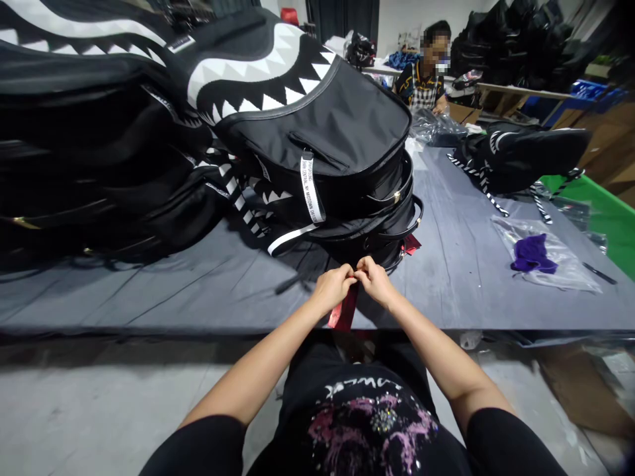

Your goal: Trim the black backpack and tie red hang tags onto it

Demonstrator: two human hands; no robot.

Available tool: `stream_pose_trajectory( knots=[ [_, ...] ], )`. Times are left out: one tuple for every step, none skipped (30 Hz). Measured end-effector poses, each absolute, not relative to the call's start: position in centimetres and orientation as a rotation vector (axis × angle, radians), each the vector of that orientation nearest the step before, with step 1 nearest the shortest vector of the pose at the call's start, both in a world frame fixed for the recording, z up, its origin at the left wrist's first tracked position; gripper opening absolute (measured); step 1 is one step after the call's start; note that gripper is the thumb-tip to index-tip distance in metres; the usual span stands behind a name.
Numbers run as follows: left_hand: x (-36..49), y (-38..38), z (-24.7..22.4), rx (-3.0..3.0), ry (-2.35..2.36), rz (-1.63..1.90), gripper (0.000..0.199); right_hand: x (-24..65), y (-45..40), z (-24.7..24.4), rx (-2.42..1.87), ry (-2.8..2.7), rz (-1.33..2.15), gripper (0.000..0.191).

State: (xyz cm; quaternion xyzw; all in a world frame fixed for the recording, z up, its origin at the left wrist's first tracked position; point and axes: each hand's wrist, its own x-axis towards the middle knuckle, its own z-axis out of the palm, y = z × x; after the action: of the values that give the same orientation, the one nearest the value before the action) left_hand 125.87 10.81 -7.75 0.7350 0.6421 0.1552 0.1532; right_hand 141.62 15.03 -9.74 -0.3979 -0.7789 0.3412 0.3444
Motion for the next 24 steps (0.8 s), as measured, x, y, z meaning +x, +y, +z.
stream_pose_trajectory(
  knots=[
    [125.88,10.8,-7.73,2.115,1.826,0.444,0.015,141.64,15.01,-9.74,-1.035,-2.021,0.885,0.006],
    [125.9,10.78,-7.71,2.12,1.822,0.445,0.016,141.65,14.99,-9.75,-1.037,-2.019,0.883,0.006],
    [125.91,10.75,-7.71,2.121,1.832,0.449,0.016,141.66,14.98,-9.77,-1.038,-2.018,0.88,0.006],
    [125.92,10.73,-7.73,2.119,1.849,0.456,0.017,141.66,14.97,-9.8,-1.04,-2.016,0.878,0.005],
    [125.93,10.71,-7.74,2.119,1.861,0.464,0.016,141.66,14.97,-9.81,-1.043,-2.013,0.875,0.005],
    [125.93,10.71,-7.76,2.124,1.86,0.472,0.016,141.65,14.98,-9.81,-1.045,-2.009,0.871,0.006],
    [125.93,10.71,-7.76,2.136,1.843,0.478,0.016,141.65,14.99,-9.79,-1.045,-2.006,0.866,0.006],
    [125.93,10.71,-7.74,2.15,1.818,0.482,0.016,141.64,15.0,-9.73,-1.043,-2.007,0.862,0.006],
    [125.93,10.72,-7.68,2.161,1.795,0.483,0.016,141.65,15.0,-9.63,-1.04,-2.011,0.858,0.006],
    [125.93,10.71,-7.59,2.163,1.784,0.483,0.015,141.66,14.96,-9.5,-1.036,-2.017,0.857,0.006],
    [125.94,10.69,-7.48,2.155,1.787,0.482,0.015,141.68,14.9,-9.35,-1.034,-2.024,0.859,0.006],
    [125.95,10.66,-7.36,2.139,1.798,0.483,0.015,141.71,14.82,-9.18,-1.035,-2.029,0.865,0.005],
    [125.95,10.62,-7.26,2.12,1.808,0.483,0.015,141.74,14.74,-9.03,-1.041,-2.03,0.873,0.005],
    [125.92,10.61,-7.23,2.103,1.806,0.484,0.015,141.76,14.68,-8.93,-1.051,-2.026,0.882,0.005],
    [125.87,10.61,-7.27,2.09,1.795,0.487,0.016,141.76,14.66,-8.88,-1.062,-2.019,0.891,0.006],
    [125.79,10.63,-7.4,2.082,1.776,0.492,0.018,141.73,14.68,-8.91,-1.071,-2.014,0.901,0.007],
    [125.71,10.66,-7.58,2.076,1.758,0.497,0.019,141.69,14.74,-8.99,-1.075,-2.013,0.911,0.008],
    [125.63,10.68,-7.79,2.068,1.75,0.505,0.019,141.62,14.79,-9.12,-1.073,-2.015,0.921,0.009],
    [125.58,10.67,-7.98,2.058,1.756,0.515,0.018,141.54,14.83,-9.24,-1.067,-2.02,0.929,0.009],
    [125.55,10.65,-8.11,2.048,1.775,0.525,0.017,141.47,14.84,-9.33,-1.058,-2.025,0.934,0.009],
    [125.55,10.61,-8.18,2.038,1.8,0.536,0.016,141.4,14.83,-9.39,-1.051,-2.027,0.933,0.008],
    [125.57,10.56,-8.19,2.035,1.819,0.546,0.014,141.35,14.81,-9.4,-1.047,-2.025,0.927,0.008],
    [125.59,10.52,-8.15,2.04,1.825,0.555,0.014,141.31,14.78,-9.39,-1.046,-2.02,0.918,0.007],
    [125.61,10.48,-8.09,2.055,1.815,0.559,0.014,141.3,14.76,-9.37,-1.046,-2.013,0.907,0.007]
  ],
)
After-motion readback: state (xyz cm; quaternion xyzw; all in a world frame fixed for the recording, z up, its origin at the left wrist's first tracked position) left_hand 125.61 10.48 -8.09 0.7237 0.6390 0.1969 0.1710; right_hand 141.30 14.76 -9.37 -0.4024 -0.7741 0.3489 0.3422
